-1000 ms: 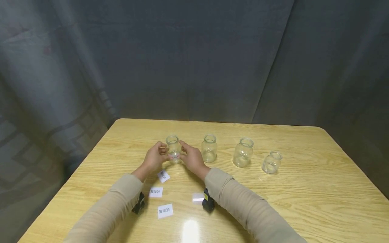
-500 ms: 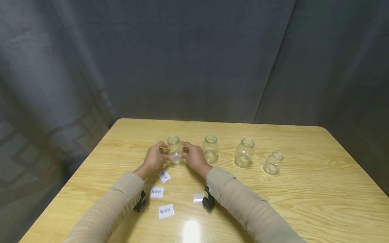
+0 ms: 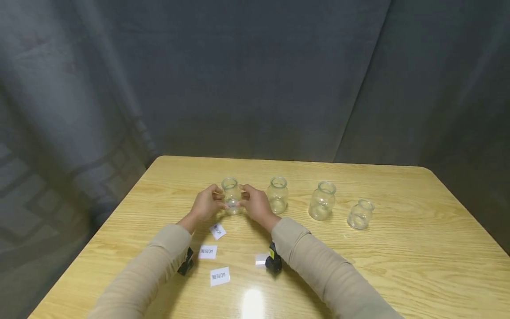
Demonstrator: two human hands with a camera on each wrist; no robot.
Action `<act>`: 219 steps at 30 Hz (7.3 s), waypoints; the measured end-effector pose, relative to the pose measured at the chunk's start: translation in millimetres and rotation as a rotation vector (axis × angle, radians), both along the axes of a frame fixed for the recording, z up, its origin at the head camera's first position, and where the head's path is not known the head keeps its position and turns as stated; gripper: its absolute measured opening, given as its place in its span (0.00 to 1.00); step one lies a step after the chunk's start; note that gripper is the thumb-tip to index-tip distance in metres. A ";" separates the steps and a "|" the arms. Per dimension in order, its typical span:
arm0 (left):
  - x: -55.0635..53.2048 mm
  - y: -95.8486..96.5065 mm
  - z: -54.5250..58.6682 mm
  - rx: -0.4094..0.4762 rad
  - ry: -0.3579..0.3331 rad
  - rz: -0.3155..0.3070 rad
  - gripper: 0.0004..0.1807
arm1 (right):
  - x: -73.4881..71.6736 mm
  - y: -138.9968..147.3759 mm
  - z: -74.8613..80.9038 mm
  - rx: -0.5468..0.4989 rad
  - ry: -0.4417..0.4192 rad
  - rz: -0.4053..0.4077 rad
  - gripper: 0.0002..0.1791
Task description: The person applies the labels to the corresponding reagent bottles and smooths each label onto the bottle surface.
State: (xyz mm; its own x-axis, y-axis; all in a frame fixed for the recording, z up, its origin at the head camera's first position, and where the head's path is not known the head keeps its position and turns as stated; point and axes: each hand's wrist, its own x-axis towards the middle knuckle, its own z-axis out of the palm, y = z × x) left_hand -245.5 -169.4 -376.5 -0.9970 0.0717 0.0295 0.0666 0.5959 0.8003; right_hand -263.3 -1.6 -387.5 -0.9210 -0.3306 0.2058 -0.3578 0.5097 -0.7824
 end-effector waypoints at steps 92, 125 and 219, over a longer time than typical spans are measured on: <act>44.7 -12.2 1.8 -0.111 -0.160 -0.185 0.03 | 46.9 -21.1 -2.5 0.080 -0.217 0.254 0.08; 45.7 17.5 12.7 0.201 -0.135 -0.097 0.12 | 55.5 11.5 1.6 -0.333 -0.357 0.169 0.04; 47.8 49.9 14.9 0.434 -0.286 -0.440 0.03 | 67.2 85.0 18.3 -0.363 -0.277 0.090 0.12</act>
